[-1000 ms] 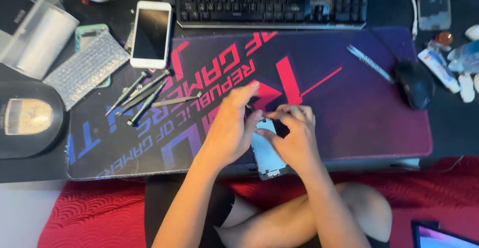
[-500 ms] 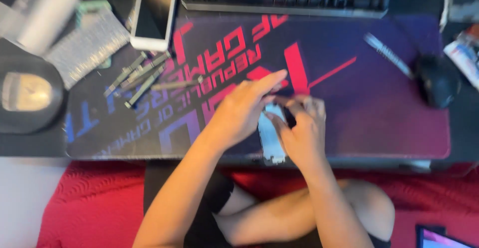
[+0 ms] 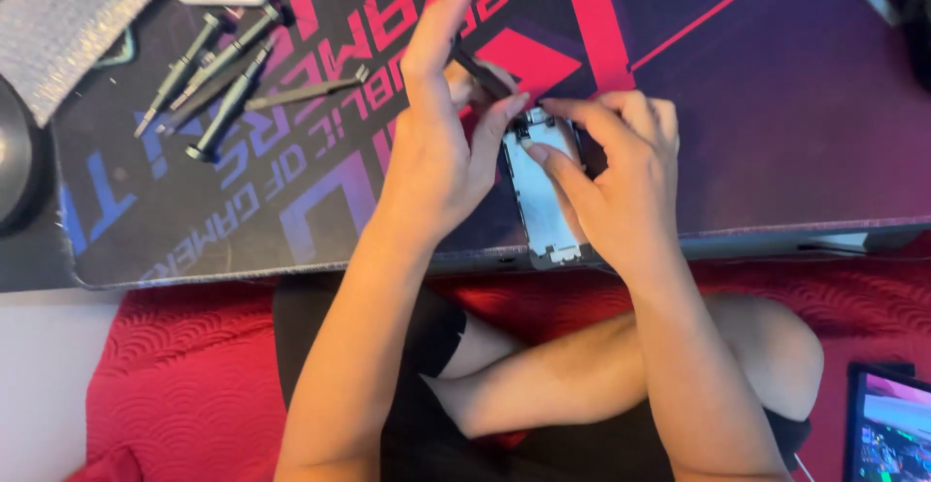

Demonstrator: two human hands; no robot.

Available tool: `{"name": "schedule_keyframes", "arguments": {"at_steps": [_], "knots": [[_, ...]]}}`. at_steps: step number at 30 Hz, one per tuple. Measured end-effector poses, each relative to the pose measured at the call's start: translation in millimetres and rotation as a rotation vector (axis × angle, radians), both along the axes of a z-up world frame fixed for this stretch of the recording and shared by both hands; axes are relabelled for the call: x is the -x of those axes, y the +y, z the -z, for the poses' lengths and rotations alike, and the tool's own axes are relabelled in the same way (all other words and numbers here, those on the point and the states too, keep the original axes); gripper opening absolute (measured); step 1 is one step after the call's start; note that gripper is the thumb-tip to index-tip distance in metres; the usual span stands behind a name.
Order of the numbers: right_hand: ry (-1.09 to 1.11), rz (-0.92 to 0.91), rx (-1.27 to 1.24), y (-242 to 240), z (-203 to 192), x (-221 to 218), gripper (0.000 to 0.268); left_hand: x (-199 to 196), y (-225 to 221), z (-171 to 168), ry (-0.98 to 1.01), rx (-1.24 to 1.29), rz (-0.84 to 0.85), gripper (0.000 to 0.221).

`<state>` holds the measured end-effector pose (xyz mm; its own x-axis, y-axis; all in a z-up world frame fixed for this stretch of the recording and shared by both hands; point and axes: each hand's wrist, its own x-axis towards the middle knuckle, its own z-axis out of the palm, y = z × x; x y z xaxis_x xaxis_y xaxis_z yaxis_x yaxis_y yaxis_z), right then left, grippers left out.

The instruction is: Disassembling a mobile phone screen assembly by removing screws and prying off internal components.

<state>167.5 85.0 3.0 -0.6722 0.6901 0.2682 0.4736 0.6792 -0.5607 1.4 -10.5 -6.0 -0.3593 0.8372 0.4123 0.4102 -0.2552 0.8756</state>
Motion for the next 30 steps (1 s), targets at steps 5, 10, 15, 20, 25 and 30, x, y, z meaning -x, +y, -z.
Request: {"name": "schedule_keyframes", "arguments": {"at_steps": [5,10,15,20,25,30], "knots": [[-0.001,0.006,0.013,-1.5,3.5,-2.0,0.035,-8.1,-1.0,0.5,-0.085,0.021,-0.067,0.09],[0.032,0.042,0.0,-2.2,1.8,0.6,0.034,-2.9,5.6,-16.8,-0.027,0.074,-0.194,0.089],[0.066,0.019,-0.046,0.4,8.9,-2.2,0.036,9.6,49.3,-51.6,0.095,-0.046,0.067,0.012],[0.049,0.042,-0.016,8.0,0.9,-2.1,0.042,6.4,154.2,-26.5,0.264,-0.201,0.19,0.014],[0.045,0.055,0.039,8.4,1.3,-6.2,0.044,8.6,200.4,9.0,0.307,-0.2,0.339,0.014],[0.077,0.069,0.029,9.8,3.0,-5.7,0.043,8.9,196.9,2.3,0.672,-0.022,0.393,0.018]]}}
